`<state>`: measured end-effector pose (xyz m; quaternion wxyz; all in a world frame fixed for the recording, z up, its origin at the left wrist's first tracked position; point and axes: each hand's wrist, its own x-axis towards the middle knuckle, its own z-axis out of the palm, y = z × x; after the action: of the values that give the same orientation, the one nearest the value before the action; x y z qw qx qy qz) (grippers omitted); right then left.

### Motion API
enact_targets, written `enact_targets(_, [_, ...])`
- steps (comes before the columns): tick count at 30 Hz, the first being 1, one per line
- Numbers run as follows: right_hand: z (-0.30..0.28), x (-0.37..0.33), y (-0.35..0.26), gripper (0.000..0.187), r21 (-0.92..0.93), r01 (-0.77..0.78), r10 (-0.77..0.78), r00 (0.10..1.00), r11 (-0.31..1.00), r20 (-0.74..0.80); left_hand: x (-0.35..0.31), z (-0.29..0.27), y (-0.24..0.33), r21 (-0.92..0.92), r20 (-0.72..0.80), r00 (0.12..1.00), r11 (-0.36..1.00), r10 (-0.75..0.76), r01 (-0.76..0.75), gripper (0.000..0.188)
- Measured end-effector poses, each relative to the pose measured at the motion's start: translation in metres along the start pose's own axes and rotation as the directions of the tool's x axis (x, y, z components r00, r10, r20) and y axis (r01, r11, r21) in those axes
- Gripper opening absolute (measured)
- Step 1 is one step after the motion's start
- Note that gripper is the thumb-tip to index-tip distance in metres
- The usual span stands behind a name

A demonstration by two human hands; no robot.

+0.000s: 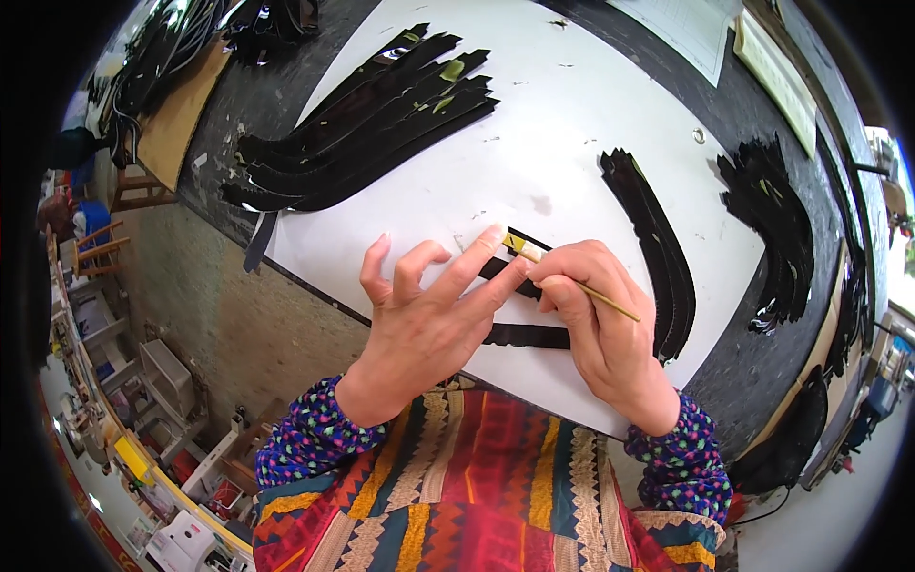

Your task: Apply yellow edge paint or adhesive to the tips of black shoe components using a small applicator stick.

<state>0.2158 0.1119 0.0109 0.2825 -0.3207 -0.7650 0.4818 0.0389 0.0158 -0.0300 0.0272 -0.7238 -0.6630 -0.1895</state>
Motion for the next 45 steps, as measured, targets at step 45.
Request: enact_targets(45, [0.009,-0.006,0.022,0.029,-0.584,0.228,-0.337,0.938,0.779,-0.084,-0.015,-0.009,-0.013,-0.144,-0.064,0.998,0.990,-0.006,-0.003,0.044])
